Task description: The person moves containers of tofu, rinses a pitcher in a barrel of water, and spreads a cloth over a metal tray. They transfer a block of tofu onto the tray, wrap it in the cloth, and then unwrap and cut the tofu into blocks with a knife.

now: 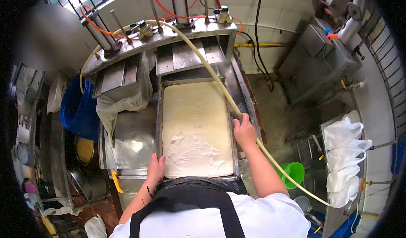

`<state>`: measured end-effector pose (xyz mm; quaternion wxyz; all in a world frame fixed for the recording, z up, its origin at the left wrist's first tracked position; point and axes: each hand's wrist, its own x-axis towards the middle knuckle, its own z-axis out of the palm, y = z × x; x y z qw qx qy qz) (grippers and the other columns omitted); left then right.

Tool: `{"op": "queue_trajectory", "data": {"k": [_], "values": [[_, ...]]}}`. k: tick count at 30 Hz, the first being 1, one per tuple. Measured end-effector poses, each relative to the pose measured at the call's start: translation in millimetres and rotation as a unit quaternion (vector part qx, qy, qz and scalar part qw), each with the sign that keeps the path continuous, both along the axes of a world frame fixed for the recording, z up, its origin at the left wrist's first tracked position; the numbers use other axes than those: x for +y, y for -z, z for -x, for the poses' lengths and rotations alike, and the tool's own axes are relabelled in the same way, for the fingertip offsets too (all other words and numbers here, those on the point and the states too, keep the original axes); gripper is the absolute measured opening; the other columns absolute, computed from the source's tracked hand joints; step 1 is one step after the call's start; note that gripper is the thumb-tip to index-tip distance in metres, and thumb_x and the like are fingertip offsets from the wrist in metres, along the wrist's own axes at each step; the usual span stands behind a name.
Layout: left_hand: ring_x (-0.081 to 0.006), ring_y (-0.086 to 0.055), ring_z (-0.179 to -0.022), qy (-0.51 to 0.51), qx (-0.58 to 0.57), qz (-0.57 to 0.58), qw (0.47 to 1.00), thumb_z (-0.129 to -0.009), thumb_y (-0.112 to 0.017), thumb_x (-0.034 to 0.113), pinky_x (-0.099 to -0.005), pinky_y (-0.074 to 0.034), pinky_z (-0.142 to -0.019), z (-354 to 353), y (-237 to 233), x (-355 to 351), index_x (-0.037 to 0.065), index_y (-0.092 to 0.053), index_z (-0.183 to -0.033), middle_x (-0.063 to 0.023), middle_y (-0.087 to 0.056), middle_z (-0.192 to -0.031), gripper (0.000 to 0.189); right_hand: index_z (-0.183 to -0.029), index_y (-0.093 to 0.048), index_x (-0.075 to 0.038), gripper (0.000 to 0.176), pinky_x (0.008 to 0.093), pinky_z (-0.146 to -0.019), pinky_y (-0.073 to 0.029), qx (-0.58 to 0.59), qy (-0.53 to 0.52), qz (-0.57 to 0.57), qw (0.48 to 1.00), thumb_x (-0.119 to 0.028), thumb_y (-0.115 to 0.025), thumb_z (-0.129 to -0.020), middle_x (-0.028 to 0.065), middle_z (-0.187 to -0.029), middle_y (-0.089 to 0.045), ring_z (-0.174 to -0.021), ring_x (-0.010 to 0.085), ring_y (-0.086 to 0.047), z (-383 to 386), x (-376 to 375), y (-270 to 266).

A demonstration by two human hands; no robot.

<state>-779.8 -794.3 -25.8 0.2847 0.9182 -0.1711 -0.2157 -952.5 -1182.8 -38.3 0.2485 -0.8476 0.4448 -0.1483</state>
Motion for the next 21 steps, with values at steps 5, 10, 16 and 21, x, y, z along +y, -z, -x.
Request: {"op": "queue_trajectory", "data": {"k": [5,10,16,21], "values": [[-0.0574,-0.062,-0.107,-0.01,-0.002,0.062,0.998,-0.105,-0.057,0.035,-0.0554,-0.051,-0.09,1,11,-3,-0.01,-0.049,-0.127,-0.0401,-0.065,-0.111,0.051,-0.156,-0.035,-0.007,0.066,0.0569,-0.097,-0.051,-0.104,0.058,0.034,0.992,-0.028,-0.063,-0.101,0.0363,-0.132,-0.061,-0.113,0.0539,-0.063,-23,-73,29],[-0.0564,-0.062,-0.107,-0.031,0.002,0.074,0.997,-0.105,-0.058,0.035,-0.0553,-0.05,-0.09,-6,19,-17,-0.011,-0.05,-0.124,-0.039,-0.065,-0.11,0.05,-0.163,-0.023,-0.001,0.081,0.0475,-0.113,-0.043,0.018,0.1,0.077,0.992,-0.027,-0.066,-0.099,0.0344,-0.156,-0.042,-0.139,0.0473,-0.049,-33,-168,11],[-0.0572,-0.061,-0.102,-0.046,-0.019,0.073,0.996,-0.104,-0.057,0.033,-0.0583,-0.049,-0.085,-11,13,-31,-0.008,-0.051,-0.115,-0.0387,-0.065,-0.106,0.043,-0.151,-0.038,0.005,0.072,0.0548,-0.104,-0.049,0.12,0.015,-0.051,0.991,-0.039,-0.062,-0.1,0.0384,-0.124,-0.065,-0.121,0.055,-0.06,-55,-145,-3],[-0.0582,-0.062,-0.096,-0.044,-0.024,0.065,0.997,-0.105,-0.056,0.033,-0.0631,-0.047,-0.084,-22,18,-45,-0.003,-0.051,-0.108,-0.0375,-0.067,-0.099,0.037,-0.154,-0.035,0.005,0.074,0.055,-0.092,-0.053,0.023,0.033,0.052,0.998,-0.036,-0.064,-0.099,0.0341,-0.114,-0.07,-0.108,0.0517,-0.067,-47,-117,12]]}}
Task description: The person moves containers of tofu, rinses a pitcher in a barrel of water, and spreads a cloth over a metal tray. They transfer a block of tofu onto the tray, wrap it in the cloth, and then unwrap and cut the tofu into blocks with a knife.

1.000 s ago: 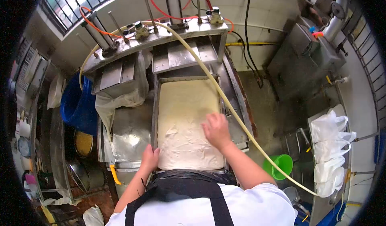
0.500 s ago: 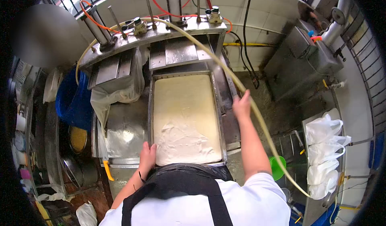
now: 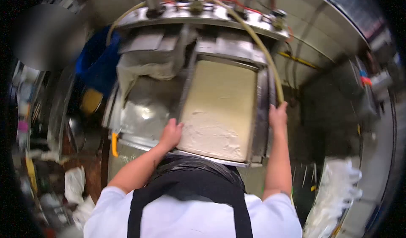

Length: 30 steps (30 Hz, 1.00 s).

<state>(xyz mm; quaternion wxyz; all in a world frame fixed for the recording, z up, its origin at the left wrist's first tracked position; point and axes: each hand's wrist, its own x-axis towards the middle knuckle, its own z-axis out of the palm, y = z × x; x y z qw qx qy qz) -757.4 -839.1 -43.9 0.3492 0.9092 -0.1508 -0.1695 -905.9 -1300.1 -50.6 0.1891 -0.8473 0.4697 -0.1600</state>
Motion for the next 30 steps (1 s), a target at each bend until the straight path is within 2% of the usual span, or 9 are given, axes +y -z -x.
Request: {"op": "queue_trajectory", "data": {"k": [2,6,14,18,20,22,24,26,30], "values": [[-0.0584,-0.062,-0.097,-0.02,0.017,0.003,1.0,-0.104,-0.056,0.033,-0.0633,-0.047,-0.084,-2,-6,-4,-0.003,-0.051,-0.106,-0.0382,-0.066,-0.098,0.037,-0.154,-0.036,0.004,0.072,0.0493,-0.084,-0.056,-0.136,-0.068,-0.043,0.987,-0.029,-0.067,-0.099,0.0269,-0.101,-0.073,-0.092,0.0424,-0.072,-3,43,-54],[-0.0581,-0.064,-0.094,-0.021,0.032,0.017,0.999,-0.105,-0.055,0.034,-0.0643,-0.048,-0.085,2,-12,-2,-0.004,-0.049,-0.109,-0.0381,-0.067,-0.096,0.039,-0.137,-0.06,0.003,0.038,0.0295,-0.07,-0.052,-0.239,-0.177,-0.121,0.947,-0.016,-0.063,-0.104,0.0057,-0.088,-0.068,-0.074,0.0129,-0.061,-29,70,-51],[-0.0511,-0.061,-0.116,0.084,0.122,0.109,0.983,-0.102,-0.06,0.044,-0.0545,-0.048,-0.1,-32,-10,58,-0.004,-0.06,-0.117,-0.0346,-0.065,-0.12,0.051,-0.119,-0.07,0.002,0.022,0.0295,-0.071,-0.054,-0.203,-0.435,-0.119,0.869,-0.013,-0.066,-0.103,0.0099,-0.092,-0.072,-0.079,0.0164,-0.067,-98,254,-95],[-0.0452,-0.057,-0.122,-0.172,-0.272,-0.041,0.946,-0.089,-0.077,0.038,-0.053,-0.045,-0.105,-41,4,194,0.003,-0.063,-0.121,-0.0251,-0.063,-0.127,0.049,-0.114,-0.073,-0.001,0.019,0.0321,-0.07,-0.054,-0.178,-0.538,-0.133,0.813,-0.013,-0.069,-0.101,0.0109,-0.085,-0.072,-0.076,0.017,-0.067,-117,361,-104],[-0.0467,-0.051,-0.131,-0.35,-0.245,-0.193,0.883,-0.085,-0.082,0.036,-0.0556,-0.038,-0.113,-34,-14,269,0.003,-0.057,-0.137,-0.024,-0.064,-0.13,0.066,-0.116,-0.073,-0.001,0.02,0.0319,-0.072,-0.055,-0.121,-0.535,-0.25,0.798,-0.014,-0.069,-0.1,0.0091,-0.085,-0.073,-0.077,0.0155,-0.067,-126,416,-98],[-0.0426,-0.057,-0.127,-0.442,-0.202,-0.256,0.836,-0.086,-0.082,0.032,-0.055,-0.043,-0.11,-33,40,336,0.003,-0.054,-0.138,-0.0259,-0.065,-0.126,0.065,-0.119,-0.072,0.0,0.025,0.0301,-0.076,-0.055,-0.084,-0.558,-0.255,0.785,-0.016,-0.068,-0.1,0.0095,-0.089,-0.073,-0.08,0.0138,-0.068,-136,474,-80],[-0.0331,-0.071,-0.102,-0.359,0.048,-0.077,0.929,-0.089,-0.079,0.028,-0.0494,-0.057,-0.088,-41,90,403,0.002,-0.056,-0.132,-0.022,-0.07,-0.108,0.055,-0.122,-0.069,0.002,0.029,0.0303,-0.075,-0.055,-0.05,-0.57,-0.311,0.759,-0.017,-0.069,-0.101,0.0093,-0.091,-0.073,-0.08,0.0135,-0.068,-153,530,-34],[-0.0222,-0.07,-0.066,-0.271,0.208,0.119,0.932,-0.091,-0.077,0.026,-0.04,-0.059,-0.059,-40,92,438,0.001,-0.057,-0.125,-0.0134,-0.07,-0.087,0.047,-0.124,-0.067,0.003,0.032,0.0304,-0.074,-0.055,0.036,-0.505,-0.429,0.749,-0.02,-0.068,-0.101,0.0081,-0.093,-0.073,-0.08,0.0137,-0.068,-161,600,-41],[-0.0138,-0.06,-0.053,-0.252,0.245,0.3,0.887,-0.095,-0.072,0.021,-0.0339,-0.056,-0.051,-17,43,483,0.002,-0.058,-0.115,-0.0039,-0.06,-0.072,0.031,-0.126,-0.065,0.001,0.032,0.0294,-0.075,-0.058,0.12,-0.519,-0.456,0.713,-0.023,-0.063,-0.105,0.0058,-0.095,-0.071,-0.085,0.0134,-0.07,-186,700,-53]]}}
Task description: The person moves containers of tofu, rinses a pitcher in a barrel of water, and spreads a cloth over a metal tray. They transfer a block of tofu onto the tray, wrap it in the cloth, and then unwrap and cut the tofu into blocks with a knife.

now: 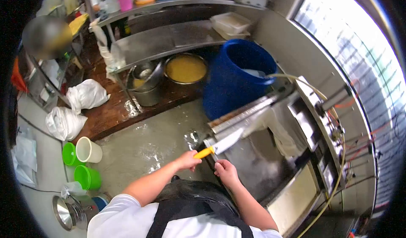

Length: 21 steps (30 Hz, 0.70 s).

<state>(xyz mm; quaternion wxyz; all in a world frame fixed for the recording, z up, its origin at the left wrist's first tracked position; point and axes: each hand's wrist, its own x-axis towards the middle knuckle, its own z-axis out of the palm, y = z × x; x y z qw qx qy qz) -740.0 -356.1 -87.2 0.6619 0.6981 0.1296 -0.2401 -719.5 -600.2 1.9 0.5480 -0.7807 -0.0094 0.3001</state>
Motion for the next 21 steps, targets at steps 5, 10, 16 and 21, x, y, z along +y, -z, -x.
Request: {"op": "queue_trajectory", "data": {"k": [5,10,16,21], "values": [[-0.0114,-0.058,-0.056,-0.035,-0.021,0.018,0.999,-0.099,-0.071,0.021,-0.0329,-0.056,-0.051,19,-63,105,0.002,-0.057,-0.116,-0.0008,-0.057,-0.075,0.03,-0.114,-0.07,0.001,0.029,0.0308,-0.076,-0.056,-0.061,-0.146,0.057,0.986,-0.025,-0.064,-0.104,0.0051,-0.091,-0.071,-0.083,0.0131,-0.07,-19,69,-23],[-0.0088,-0.054,-0.061,-0.221,-0.063,0.202,0.952,-0.101,-0.07,0.018,-0.0335,-0.058,-0.059,3,-87,190,0.005,-0.055,-0.121,0.0007,-0.054,-0.078,0.029,-0.116,-0.073,-0.008,0.033,0.0401,-0.088,-0.056,-0.087,-0.344,0.146,0.924,-0.037,-0.066,-0.101,0.0158,-0.103,-0.077,-0.097,0.0298,-0.074,-31,114,-39],[-0.0104,-0.051,-0.057,-0.315,-0.065,0.218,0.921,-0.101,-0.068,0.024,-0.0373,-0.055,-0.061,-58,-89,241,0.01,-0.06,-0.115,-0.0002,-0.06,-0.08,0.021,-0.123,-0.071,-0.007,0.04,0.0413,-0.09,-0.056,-0.134,-0.359,0.173,0.907,-0.04,-0.066,-0.1,0.0158,-0.108,-0.077,-0.102,0.0323,-0.073,-116,154,4],[-0.0109,-0.049,-0.054,-0.375,-0.059,0.237,0.894,-0.102,-0.067,0.026,-0.0367,-0.05,-0.059,-93,-72,318,0.012,-0.06,-0.105,-0.0005,-0.06,-0.077,0.016,-0.12,-0.071,-0.008,0.041,0.0489,-0.091,-0.055,-0.187,-0.38,0.151,0.893,-0.042,-0.065,-0.098,0.0209,-0.108,-0.075,-0.102,0.041,-0.071,-226,217,51]]}}
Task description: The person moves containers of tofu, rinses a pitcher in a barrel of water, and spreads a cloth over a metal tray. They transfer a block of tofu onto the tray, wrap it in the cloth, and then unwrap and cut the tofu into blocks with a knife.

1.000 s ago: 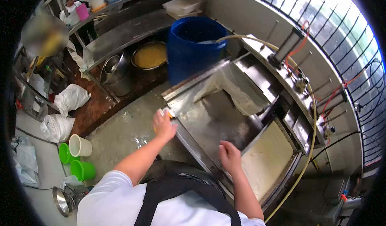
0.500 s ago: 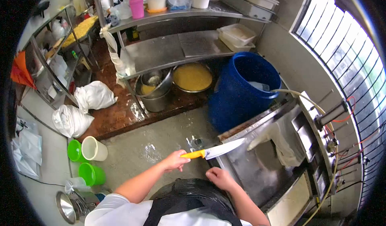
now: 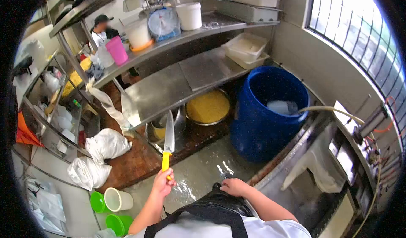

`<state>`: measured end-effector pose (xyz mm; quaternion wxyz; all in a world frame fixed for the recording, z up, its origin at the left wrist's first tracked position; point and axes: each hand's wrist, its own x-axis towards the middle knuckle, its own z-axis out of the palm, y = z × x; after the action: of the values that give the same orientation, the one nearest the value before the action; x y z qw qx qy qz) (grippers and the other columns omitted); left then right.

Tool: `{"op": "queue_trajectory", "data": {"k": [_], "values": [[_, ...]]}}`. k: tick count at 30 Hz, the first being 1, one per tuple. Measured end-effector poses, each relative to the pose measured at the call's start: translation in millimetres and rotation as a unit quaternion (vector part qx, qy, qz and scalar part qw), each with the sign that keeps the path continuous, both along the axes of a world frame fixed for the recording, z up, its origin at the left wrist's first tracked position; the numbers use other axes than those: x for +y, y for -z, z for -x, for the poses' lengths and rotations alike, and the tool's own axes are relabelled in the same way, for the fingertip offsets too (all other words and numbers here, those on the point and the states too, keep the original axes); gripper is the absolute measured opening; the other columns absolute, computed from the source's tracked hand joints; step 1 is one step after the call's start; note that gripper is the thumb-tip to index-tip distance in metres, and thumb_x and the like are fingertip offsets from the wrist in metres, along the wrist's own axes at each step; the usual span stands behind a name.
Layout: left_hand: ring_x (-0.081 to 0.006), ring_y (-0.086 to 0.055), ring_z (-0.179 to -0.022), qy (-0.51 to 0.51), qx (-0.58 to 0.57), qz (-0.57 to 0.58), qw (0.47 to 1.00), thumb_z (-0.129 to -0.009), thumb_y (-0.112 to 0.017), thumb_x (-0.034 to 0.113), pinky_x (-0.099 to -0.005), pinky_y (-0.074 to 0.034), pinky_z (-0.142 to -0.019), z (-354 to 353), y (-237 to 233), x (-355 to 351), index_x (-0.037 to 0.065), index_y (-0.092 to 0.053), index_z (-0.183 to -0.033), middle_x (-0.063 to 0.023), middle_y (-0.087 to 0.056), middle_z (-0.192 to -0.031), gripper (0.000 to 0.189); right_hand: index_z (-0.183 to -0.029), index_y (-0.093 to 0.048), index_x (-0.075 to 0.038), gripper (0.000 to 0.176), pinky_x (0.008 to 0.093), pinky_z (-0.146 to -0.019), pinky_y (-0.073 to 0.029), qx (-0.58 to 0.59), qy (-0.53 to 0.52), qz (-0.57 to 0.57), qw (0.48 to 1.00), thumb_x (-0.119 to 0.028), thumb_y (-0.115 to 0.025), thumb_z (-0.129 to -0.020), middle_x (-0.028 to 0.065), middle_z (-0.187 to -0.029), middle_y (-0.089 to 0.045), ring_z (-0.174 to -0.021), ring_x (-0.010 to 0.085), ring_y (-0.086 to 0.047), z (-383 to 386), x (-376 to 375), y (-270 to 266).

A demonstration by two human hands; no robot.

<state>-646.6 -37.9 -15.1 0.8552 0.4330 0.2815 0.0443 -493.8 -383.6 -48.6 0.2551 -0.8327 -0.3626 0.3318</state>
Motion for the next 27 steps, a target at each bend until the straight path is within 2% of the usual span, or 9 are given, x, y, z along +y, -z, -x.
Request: {"op": "queue_trajectory", "data": {"k": [6,15,17,18,19,21,22,23,27], "values": [[-0.0147,-0.055,-0.057,-0.028,0.009,-0.037,0.999,-0.107,-0.06,0.04,-0.0388,-0.054,-0.06,-43,-40,76,0.008,-0.06,-0.11,-0.0054,-0.064,-0.076,0.032,-0.127,-0.067,-0.006,0.047,0.0487,-0.093,-0.056,-0.014,-0.069,-0.024,0.997,-0.043,-0.065,-0.098,0.0205,-0.108,-0.076,-0.104,0.0413,-0.071,-99,90,-12],[-0.0189,-0.069,-0.07,-0.149,-0.014,-0.057,0.987,-0.103,-0.069,0.028,-0.0372,-0.061,-0.064,-155,-34,170,0.007,-0.06,-0.109,-0.0067,-0.068,-0.082,0.023,-0.125,-0.07,-0.004,0.046,0.0445,-0.091,-0.057,0.0,-0.02,0.008,1.0,-0.041,-0.068,-0.097,0.0203,-0.109,-0.076,-0.103,0.0382,-0.073,-187,120,-20],[-0.015,-0.068,-0.07,-0.103,0.08,-0.155,0.979,-0.102,-0.07,0.028,-0.0341,-0.061,-0.063,-182,-28,196,0.009,-0.062,-0.106,-0.0047,-0.067,-0.081,0.02,-0.128,-0.068,-0.004,0.052,0.0465,-0.095,-0.056,0.033,0.002,0.054,0.998,-0.045,-0.067,-0.097,0.0221,-0.118,-0.074,-0.11,0.0405,-0.071,-197,127,-24],[-0.0247,-0.072,-0.073,-0.077,0.138,-0.213,0.964,-0.1,-0.072,0.034,-0.04,-0.06,-0.067,-198,-16,211,0.007,-0.063,-0.104,-0.0114,-0.071,-0.085,0.028,-0.128,-0.068,-0.004,0.052,0.0465,-0.095,-0.056,0.035,0.01,0.06,0.998,-0.045,-0.067,-0.097,0.0221,-0.118,-0.074,-0.11,0.0405,-0.071,-201,131,-19],[-0.0247,-0.072,-0.073,-0.063,0.138,-0.209,0.966,-0.1,-0.072,0.034,-0.04,-0.06,-0.067,-211,8,229,0.007,-0.063,-0.104,-0.0114,-0.071,-0.085,0.028,-0.129,-0.068,-0.003,0.053,0.0462,-0.096,-0.056,0.043,0.017,0.071,0.996,-0.046,-0.068,-0.097,0.0223,-0.12,-0.074,-0.112,0.0406,-0.07,-205,134,-15],[-0.0396,-0.073,-0.083,-0.041,0.236,-0.504,0.83,-0.097,-0.071,0.044,-0.0486,-0.059,-0.076,-243,58,260,0.002,-0.062,-0.104,-0.0223,-0.073,-0.094,0.043,-0.129,-0.068,-0.003,0.055,0.0459,-0.097,-0.055,0.05,0.049,0.087,0.994,-0.047,-0.068,-0.097,0.0225,-0.121,-0.073,-0.113,0.0408,-0.07,-212,138,-20],[-0.05,-0.07,-0.096,-0.024,0.253,-0.58,0.774,-0.096,-0.067,0.051,-0.0545,-0.055,-0.085,-256,36,262,-0.001,-0.06,-0.107,-0.0305,-0.072,-0.103,0.054,-0.13,-0.068,-0.003,0.056,0.0458,-0.098,-0.055,0.058,0.059,0.095,0.992,-0.047,-0.068,-0.097,0.0228,-0.122,-0.073,-0.114,0.0411,-0.07,-216,143,-28],[-0.0503,-0.069,-0.098,-0.01,0.282,-0.622,0.73,-0.098,-0.064,0.051,-0.0561,-0.054,-0.085,-272,21,263,0.0,-0.06,-0.109,-0.0306,-0.072,-0.102,0.053,-0.131,-0.067,-0.003,0.056,0.0456,-0.098,-0.055,0.068,0.069,0.105,0.99,-0.048,-0.068,-0.097,0.0232,-0.123,-0.073,-0.115,0.0415,-0.069,-221,145,-35],[-0.0511,-0.069,-0.097,0.016,0.285,-0.658,0.697,-0.099,-0.065,0.047,-0.0576,-0.054,-0.084,-329,36,309,0.001,-0.059,-0.11,-0.0303,-0.071,-0.102,0.048,-0.131,-0.068,-0.005,0.053,0.044,-0.099,-0.055,0.047,0.15,0.094,0.983,-0.046,-0.07,-0.097,0.0223,-0.124,-0.073,-0.116,0.0395,-0.069,-243,137,-31]]}}
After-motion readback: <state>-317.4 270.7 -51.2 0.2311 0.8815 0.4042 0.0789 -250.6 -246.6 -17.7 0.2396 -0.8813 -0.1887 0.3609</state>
